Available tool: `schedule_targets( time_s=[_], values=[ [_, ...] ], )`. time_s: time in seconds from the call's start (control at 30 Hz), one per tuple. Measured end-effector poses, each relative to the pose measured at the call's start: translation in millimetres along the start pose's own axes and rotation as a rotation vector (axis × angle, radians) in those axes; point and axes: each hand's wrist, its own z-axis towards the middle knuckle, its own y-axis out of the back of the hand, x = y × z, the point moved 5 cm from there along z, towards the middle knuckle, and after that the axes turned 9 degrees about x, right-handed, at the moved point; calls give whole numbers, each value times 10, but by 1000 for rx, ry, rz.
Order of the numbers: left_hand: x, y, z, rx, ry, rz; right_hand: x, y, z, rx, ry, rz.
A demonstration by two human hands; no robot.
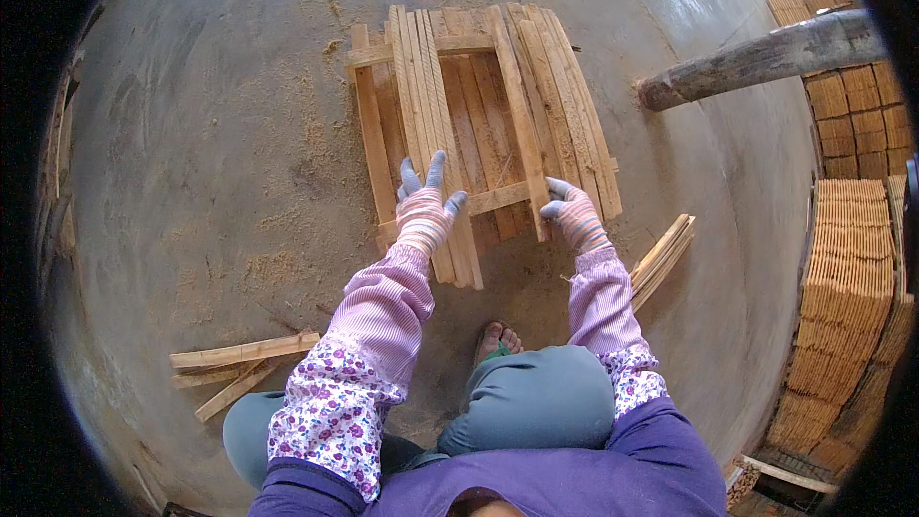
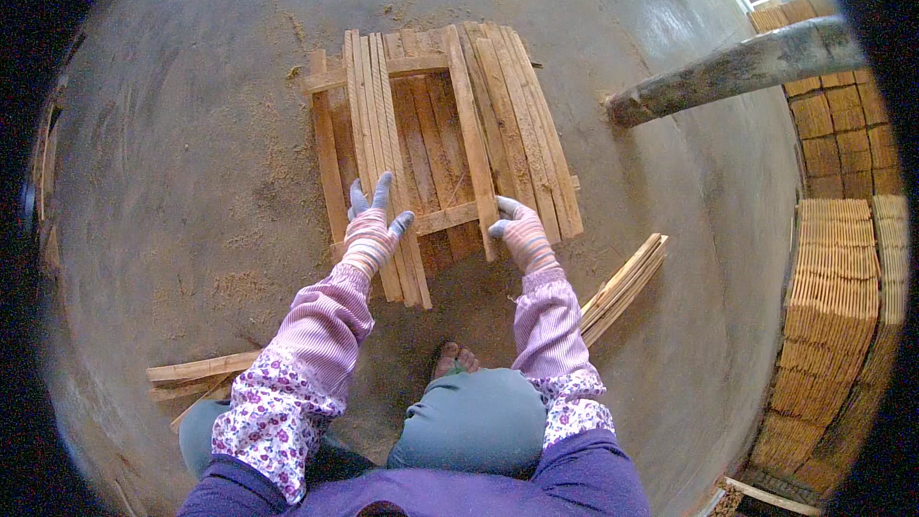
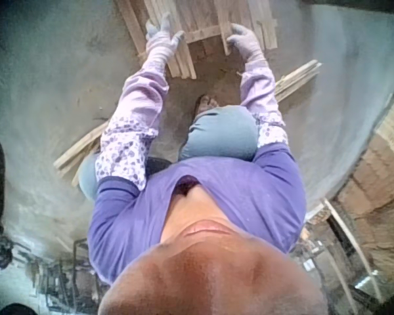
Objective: The person sits on the floor and assembles a rectangular wooden frame by arranging thin wooden slats into a grid pattern. They pick up slats from nearby piles and place them horizontally and vertically to form the structure.
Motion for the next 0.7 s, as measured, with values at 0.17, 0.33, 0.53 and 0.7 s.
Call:
schedule_targets(
  time_s=[0.17,0.33,0.53,0.7],
  values=[
    [29,2,-4,-10,0,19,-57,-275,-10,201,-39,227],
    [7,21,-21,6,22,-10,-114,-795,-70,341,50,211],
    [-52,23,-20,-1,32,-1,-293,-847,-132,374,-52,347],
    [-44,22,-26,-18,23,19,-367,-832,-118,404,-45,410]
  ],
)
